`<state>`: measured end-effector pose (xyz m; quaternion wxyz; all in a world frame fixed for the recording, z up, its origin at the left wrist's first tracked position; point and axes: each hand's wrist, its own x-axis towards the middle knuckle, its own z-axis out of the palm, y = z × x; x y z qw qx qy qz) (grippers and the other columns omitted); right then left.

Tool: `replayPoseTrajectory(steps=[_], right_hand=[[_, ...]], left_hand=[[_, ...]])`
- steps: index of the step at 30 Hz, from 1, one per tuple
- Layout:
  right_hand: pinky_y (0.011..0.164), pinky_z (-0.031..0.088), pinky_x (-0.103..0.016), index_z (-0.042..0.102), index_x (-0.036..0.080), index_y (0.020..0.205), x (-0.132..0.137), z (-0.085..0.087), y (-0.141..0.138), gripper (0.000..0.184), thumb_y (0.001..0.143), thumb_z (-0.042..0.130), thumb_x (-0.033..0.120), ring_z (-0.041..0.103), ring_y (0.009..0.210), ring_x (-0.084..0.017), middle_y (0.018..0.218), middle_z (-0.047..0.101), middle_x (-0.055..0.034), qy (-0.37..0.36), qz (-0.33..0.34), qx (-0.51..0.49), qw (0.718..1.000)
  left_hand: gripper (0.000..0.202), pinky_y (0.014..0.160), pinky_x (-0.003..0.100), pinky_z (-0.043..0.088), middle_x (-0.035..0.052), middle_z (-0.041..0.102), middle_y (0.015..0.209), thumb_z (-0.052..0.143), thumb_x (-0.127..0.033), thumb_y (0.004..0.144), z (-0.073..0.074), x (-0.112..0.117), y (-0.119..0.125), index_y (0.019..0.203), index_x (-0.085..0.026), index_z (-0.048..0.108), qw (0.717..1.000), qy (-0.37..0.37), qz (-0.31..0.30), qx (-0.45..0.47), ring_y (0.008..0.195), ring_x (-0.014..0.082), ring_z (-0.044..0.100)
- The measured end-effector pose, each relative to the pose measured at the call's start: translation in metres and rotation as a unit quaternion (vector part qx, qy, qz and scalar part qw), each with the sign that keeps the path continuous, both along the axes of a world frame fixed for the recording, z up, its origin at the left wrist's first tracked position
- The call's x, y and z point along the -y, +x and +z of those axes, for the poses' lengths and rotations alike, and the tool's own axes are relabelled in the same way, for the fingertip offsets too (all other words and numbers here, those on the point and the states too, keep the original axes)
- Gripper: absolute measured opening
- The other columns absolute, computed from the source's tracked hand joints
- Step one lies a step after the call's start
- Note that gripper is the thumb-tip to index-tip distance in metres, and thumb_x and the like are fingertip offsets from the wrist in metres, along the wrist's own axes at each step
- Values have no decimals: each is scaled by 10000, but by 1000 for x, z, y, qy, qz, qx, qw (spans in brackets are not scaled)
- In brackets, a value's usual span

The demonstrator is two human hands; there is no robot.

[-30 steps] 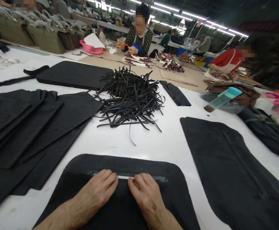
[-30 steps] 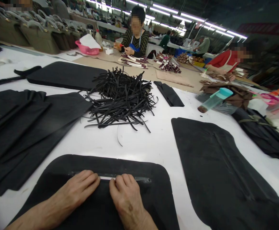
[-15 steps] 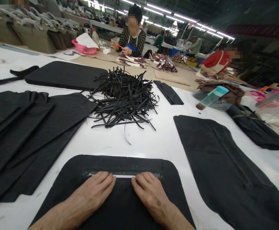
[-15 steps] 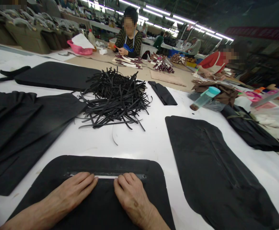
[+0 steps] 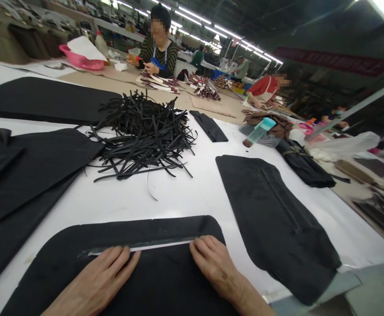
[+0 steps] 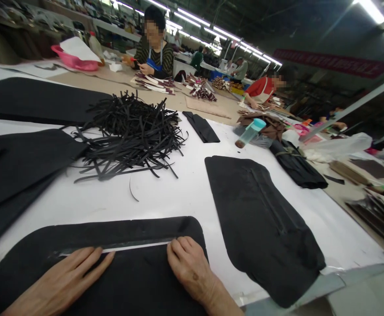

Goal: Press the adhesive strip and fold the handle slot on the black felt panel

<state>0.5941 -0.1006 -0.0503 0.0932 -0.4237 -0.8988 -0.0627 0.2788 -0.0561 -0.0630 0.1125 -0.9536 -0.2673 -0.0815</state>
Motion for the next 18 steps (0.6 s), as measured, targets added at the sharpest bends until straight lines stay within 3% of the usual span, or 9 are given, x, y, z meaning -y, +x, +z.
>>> replayPoseTrajectory(steps=[3, 8, 11, 14, 18], right_hand=[[745, 510, -344, 568, 34, 1088, 6, -1, 6, 290, 912, 338, 47, 545, 850, -220, 917, 595, -132, 12, -29, -16, 999], [737, 518, -308, 589, 94, 1027, 15, -4, 8, 279, 927, 329, 68, 544, 894, -203, 1013, 571, -132, 9, -125, -95, 988], [772, 523, -321, 562, 109, 1123, 16, -5, 8, 292, 928, 346, 87, 546, 926, -207, 1012, 571, -126, -10, -140, -81, 987], [835, 517, -347, 540, 116, 1181, 15, -3, 4, 320, 914, 368, 85, 541, 971, -219, 1021, 582, -124, -26, -115, -40, 992], [813, 533, -366, 552, 93, 1170, 16, -4, -1, 356, 902, 317, 71, 554, 957, -237, 1013, 594, -138, -5, -128, -29, 991]], left_hand=[[635, 899, 276, 434, 21, 583, 1060, 367, 46, 755, -8, 0, -3, 1303, -270, 421, 1000, 2, 2, 8, 992, 174, 539], [560, 854, 289, 452, 23, 597, 1048, 395, 57, 753, -17, 1, -2, 1187, -267, 536, 1000, 10, 12, 3, 960, 190, 546], [552, 824, 300, 457, 25, 601, 1030, 373, 64, 746, -21, 0, -3, 1158, -256, 555, 1000, 29, 3, 2, 942, 199, 547], [568, 832, 287, 449, 28, 594, 1036, 359, 62, 742, -20, -1, -5, 1187, -244, 534, 999, 29, -7, 19, 948, 192, 541], [589, 871, 279, 430, 27, 575, 1069, 325, 69, 730, -7, -1, -3, 1207, -221, 513, 999, 10, -12, 34, 981, 179, 521]])
